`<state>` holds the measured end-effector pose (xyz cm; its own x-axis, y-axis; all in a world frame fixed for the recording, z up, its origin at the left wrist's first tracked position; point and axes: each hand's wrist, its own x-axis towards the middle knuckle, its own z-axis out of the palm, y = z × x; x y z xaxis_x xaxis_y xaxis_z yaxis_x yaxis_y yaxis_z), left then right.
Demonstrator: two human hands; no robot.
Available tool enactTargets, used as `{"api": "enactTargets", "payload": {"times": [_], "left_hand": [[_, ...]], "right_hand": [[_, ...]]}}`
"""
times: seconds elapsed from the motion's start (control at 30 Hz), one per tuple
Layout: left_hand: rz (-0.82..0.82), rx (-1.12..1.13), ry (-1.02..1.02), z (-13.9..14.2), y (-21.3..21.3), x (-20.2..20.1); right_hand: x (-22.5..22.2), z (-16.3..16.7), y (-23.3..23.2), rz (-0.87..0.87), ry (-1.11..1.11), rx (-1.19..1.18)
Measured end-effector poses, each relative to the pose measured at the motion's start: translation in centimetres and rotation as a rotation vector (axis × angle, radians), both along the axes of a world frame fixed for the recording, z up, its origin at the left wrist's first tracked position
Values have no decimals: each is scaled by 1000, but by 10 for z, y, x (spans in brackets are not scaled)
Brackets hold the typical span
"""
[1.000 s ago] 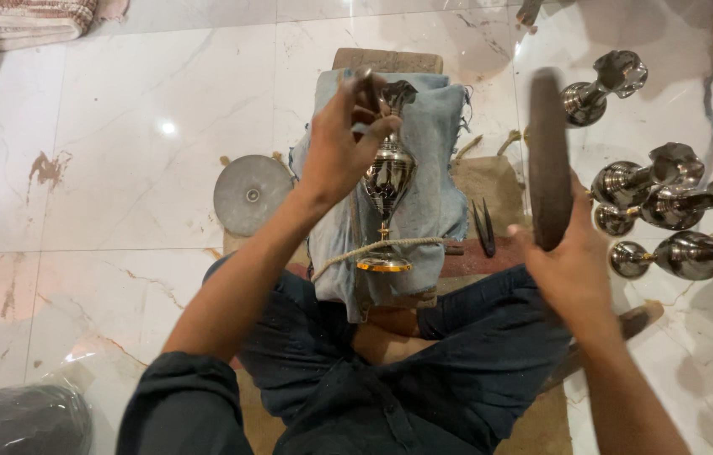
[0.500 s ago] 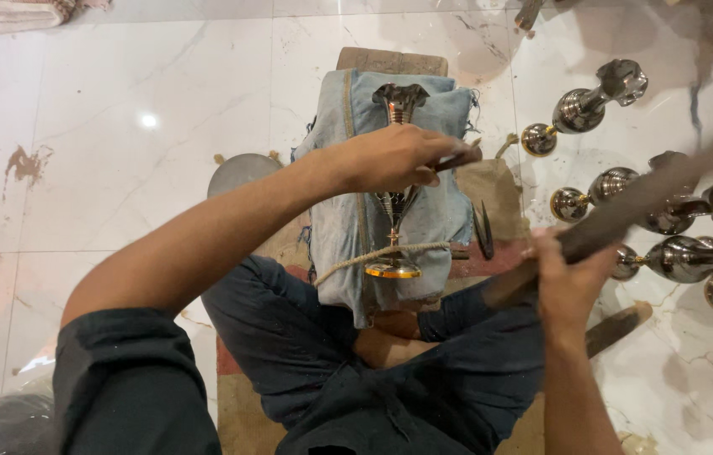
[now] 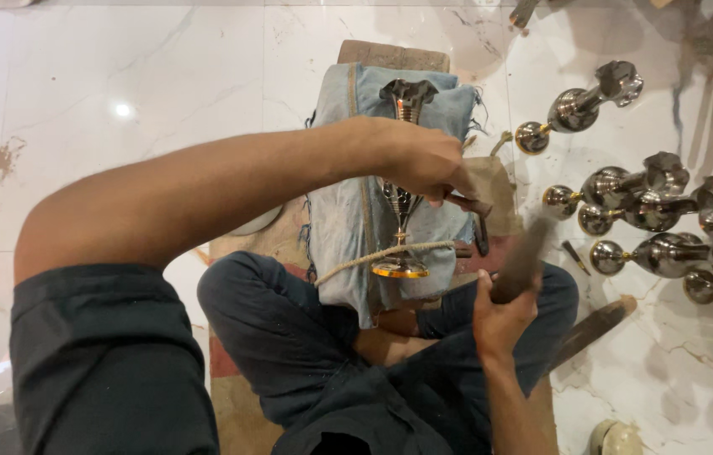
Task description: The person sits on the floor and repeatedly hammers a small metal punch held against a silver trophy cup. The person rotates the cup and repositions the punch to strike different areas of the cup's body.
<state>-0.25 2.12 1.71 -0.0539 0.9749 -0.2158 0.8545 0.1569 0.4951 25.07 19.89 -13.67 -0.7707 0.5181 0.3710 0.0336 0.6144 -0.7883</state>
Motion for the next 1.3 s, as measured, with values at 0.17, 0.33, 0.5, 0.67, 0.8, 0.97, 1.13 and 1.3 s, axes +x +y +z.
{"api": "enactTargets", "payload": {"times": [0.17, 0.33, 0.5, 0.67, 0.8, 0.97, 1.13, 1.3], "left_hand": [[218, 263, -96, -3, -3, -10], [166, -12, -33, -2, 4, -13], [99, 67, -36, 1, 3, -14], [109, 126, -56, 0, -6, -12], [242, 337, -124, -7, -23, -7], [407, 614, -49, -18, -47, 8], [823, 414, -147, -35, -57, 32], [903, 976, -203, -59, -57, 57]], "right_hand": [[-16, 39, 1, 149, -378, 160], [-24, 58, 4, 248, -501, 174], [-18, 48, 12, 47, 123, -594], [-18, 47, 27, 180, -65, -64], [-34, 75, 41, 270, -249, 518], [-72, 148, 57, 331, -383, 558], [-113, 226, 46, 440, -571, 681], [-127, 292, 0, 435, -493, 999]]}}
